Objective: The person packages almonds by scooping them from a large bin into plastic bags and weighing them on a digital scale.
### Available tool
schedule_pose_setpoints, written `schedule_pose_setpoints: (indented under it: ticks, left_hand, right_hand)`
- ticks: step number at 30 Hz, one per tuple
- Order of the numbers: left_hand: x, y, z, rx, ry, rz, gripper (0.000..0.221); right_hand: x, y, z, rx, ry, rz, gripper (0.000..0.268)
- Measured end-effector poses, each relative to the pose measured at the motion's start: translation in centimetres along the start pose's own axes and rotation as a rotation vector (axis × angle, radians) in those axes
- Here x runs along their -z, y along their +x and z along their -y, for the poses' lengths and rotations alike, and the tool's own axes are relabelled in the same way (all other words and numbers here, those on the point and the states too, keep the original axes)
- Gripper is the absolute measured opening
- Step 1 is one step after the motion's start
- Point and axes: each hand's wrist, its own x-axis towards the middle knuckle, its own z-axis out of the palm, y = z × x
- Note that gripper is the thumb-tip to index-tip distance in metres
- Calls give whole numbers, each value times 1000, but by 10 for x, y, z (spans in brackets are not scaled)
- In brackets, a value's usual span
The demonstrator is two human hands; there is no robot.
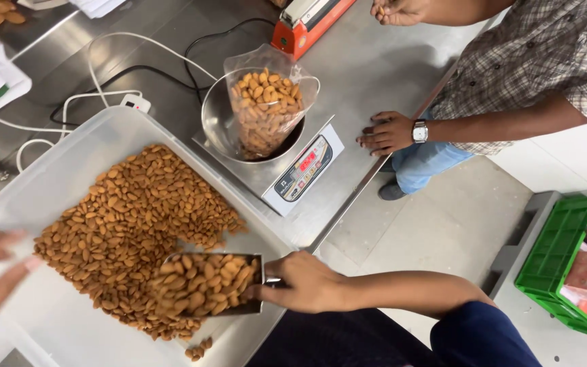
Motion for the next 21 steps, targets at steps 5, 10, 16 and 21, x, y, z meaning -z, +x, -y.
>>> schedule_pose_setpoints:
  ticks: [5, 10, 16, 21]
  left_hand:
    - [-6, -78, -119, -104, -28, -149, 36]
    - [-51, -124, -106, -145, -129, -99, 36]
    - [-86, -141, -147, -13, -285, -194, 35]
    - [-104, -143, -151, -20, -284, -194, 31]
  right_hand:
    - [0, -10, 9, -57, 55, -84, 44]
    - [-7, -18, 5, -132, 55, -171, 45]
    - [-15, -22, 3, -197, 81, -315, 47]
    - [-18, -24, -1, -261, 68, -395, 47]
